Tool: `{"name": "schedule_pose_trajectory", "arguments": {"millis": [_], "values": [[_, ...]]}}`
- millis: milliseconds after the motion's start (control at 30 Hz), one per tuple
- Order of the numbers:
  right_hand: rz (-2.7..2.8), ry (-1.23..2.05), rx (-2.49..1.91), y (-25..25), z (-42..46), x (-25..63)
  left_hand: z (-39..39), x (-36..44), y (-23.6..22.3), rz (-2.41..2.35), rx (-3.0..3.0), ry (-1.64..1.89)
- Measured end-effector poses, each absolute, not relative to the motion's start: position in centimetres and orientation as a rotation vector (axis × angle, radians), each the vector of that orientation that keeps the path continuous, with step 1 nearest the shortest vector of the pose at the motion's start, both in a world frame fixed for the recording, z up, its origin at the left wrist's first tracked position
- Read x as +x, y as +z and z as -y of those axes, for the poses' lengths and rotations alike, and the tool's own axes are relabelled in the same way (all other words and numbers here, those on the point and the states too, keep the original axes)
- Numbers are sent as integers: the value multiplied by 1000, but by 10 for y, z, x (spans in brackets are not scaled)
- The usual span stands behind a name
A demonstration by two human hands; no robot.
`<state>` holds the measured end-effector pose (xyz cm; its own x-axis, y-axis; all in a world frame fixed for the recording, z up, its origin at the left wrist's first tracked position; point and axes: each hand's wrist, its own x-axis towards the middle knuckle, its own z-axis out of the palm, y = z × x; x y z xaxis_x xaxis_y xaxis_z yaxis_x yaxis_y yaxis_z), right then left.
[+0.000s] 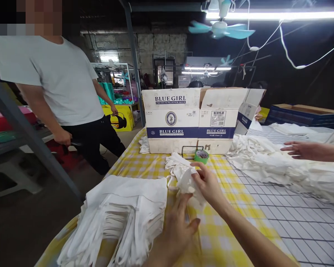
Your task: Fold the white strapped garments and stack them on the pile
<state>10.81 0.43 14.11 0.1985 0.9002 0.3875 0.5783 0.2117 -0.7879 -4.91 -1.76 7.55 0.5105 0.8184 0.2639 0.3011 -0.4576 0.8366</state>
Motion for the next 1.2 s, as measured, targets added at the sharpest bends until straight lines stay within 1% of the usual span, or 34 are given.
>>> {"name": "schedule_pose_trajectory", "arguments": {"millis": [67, 233, 333, 433, 500, 600, 700, 767, 833, 900, 1033, 1067, 1133, 1200], "values": [[1497, 394, -1443, 166, 17, 101, 24, -24, 65, -860, 1988, 853], [1515, 117, -1457, 211, 62, 115, 35, 6, 58, -831, 2189, 846], [1399, -37, -1481, 233, 82, 145, 40, -8, 72, -806, 2267, 765], [1308, -136, -1582, 245, 91, 182, 47, -41, 100, -669, 2143, 607], [1314, -46, -1693, 242, 90, 207, 49, -65, 121, -550, 1993, 492], [1381, 292, -1914, 219, 81, 238, 43, -91, 138, -493, 1942, 453], [1461, 580, -2085, 183, 74, 249, 35, -98, 134, -563, 2005, 451], [1521, 643, -2098, 162, 75, 240, 33, -93, 127, -596, 1995, 467], [1589, 637, -2043, 150, 81, 221, 34, -84, 121, -598, 1950, 475], [1704, 688, -1874, 148, 89, 195, 38, -72, 121, -576, 1906, 468], [1946, 1073, -1226, 164, 99, 147, 44, -50, 137, -501, 1816, 543], [1954, 1137, -1130, 169, 100, 139, 44, -47, 142, -496, 1790, 588], [1910, 1181, -1098, 177, 100, 131, 44, -44, 150, -505, 1743, 665], [1834, 1176, -1112, 185, 101, 133, 43, -46, 155, -504, 1720, 653]]}}
